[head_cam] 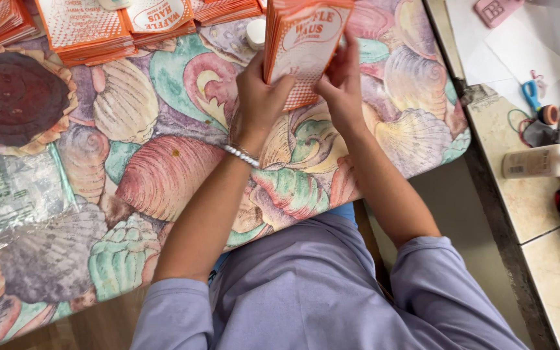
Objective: Applying glue and tape to paper bag templates and folding them to assemble the bags
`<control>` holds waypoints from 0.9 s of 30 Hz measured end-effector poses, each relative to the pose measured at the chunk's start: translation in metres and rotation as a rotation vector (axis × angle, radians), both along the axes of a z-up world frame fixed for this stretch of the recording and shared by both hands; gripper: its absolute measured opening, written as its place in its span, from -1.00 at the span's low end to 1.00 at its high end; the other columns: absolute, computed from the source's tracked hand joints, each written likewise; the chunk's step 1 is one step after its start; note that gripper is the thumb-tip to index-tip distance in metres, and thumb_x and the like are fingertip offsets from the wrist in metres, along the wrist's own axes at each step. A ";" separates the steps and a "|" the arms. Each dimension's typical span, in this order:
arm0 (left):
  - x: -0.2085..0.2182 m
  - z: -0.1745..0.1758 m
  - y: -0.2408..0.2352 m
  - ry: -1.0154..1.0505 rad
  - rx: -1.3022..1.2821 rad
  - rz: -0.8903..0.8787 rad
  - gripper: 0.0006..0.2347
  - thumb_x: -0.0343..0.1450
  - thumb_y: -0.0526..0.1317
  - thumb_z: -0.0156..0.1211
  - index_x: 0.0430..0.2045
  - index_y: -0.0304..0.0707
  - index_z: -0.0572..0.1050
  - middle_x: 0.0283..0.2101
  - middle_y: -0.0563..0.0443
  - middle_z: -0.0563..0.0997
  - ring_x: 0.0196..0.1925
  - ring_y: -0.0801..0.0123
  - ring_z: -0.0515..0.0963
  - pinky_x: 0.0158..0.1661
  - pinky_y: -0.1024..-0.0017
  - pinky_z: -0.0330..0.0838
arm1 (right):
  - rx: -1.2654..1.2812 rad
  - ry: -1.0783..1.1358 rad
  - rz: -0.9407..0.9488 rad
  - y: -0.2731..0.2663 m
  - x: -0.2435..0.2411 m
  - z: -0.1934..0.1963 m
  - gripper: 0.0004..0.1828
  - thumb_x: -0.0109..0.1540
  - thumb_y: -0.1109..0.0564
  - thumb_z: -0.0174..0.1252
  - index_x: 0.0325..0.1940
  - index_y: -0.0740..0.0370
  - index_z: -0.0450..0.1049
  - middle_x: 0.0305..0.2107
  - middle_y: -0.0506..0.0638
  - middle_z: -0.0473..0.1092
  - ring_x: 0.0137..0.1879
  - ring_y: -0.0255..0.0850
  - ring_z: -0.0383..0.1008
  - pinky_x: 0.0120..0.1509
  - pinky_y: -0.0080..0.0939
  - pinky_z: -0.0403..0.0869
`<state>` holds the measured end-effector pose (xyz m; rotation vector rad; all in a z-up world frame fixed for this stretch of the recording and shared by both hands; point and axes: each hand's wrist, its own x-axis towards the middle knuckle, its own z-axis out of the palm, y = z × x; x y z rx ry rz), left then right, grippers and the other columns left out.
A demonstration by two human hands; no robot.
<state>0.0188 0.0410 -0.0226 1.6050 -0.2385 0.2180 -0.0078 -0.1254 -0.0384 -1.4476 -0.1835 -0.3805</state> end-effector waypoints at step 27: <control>-0.024 0.014 0.028 -0.057 -0.078 -0.007 -0.76 0.16 -0.36 0.19 -0.41 -0.10 0.32 -0.48 0.17 0.42 -0.49 0.48 0.35 -0.44 0.44 0.26 | 0.051 0.086 -0.083 -0.013 -0.006 -0.005 -0.64 0.12 0.44 0.11 -0.11 0.09 0.28 -0.41 -0.16 0.34 -0.30 -0.41 0.31 -0.16 -0.39 0.33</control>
